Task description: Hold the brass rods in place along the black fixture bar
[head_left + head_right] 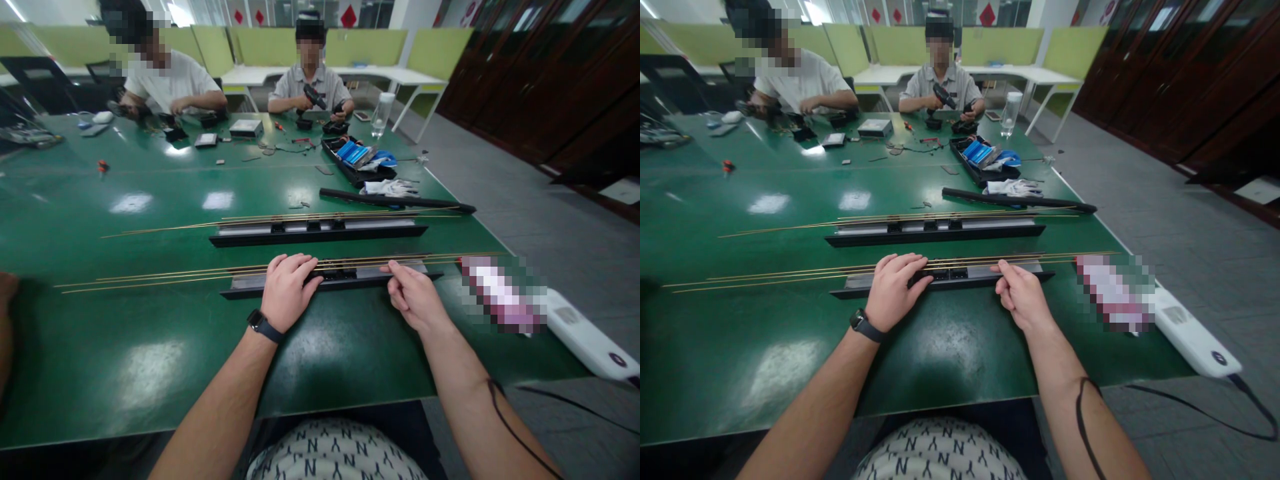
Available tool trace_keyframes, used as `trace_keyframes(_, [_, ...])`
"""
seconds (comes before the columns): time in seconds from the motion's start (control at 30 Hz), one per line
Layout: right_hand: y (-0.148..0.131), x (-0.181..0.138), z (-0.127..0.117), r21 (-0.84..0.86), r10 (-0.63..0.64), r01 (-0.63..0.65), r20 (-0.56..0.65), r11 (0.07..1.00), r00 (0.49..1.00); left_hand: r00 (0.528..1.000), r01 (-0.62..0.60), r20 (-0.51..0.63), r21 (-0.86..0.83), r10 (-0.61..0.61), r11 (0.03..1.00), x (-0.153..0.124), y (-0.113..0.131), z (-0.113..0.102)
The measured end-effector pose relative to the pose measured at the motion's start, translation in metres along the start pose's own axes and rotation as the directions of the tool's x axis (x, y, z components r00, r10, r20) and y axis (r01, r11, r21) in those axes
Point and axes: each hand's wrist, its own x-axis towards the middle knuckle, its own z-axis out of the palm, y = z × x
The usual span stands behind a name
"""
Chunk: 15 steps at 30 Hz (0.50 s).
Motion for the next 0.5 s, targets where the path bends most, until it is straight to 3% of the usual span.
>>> trace_keyframes(0.17, [0.001, 0.002, -0.004, 0.026, -0.027, 0.028, -0.049, 0.999, 0.998, 1.000, -0.004, 0.005, 0.007, 0.004, 1.000, 0.000, 0.000, 0.000])
trace_keyframes(0.5, [-0.004, 0.008, -0.017, 0.064, -0.120, 0.150, -0.337, 0.987, 0.934, 1.000, 0.003, 0.007, 0.007, -0.003, 1.000, 0.000, 0.000, 0.000])
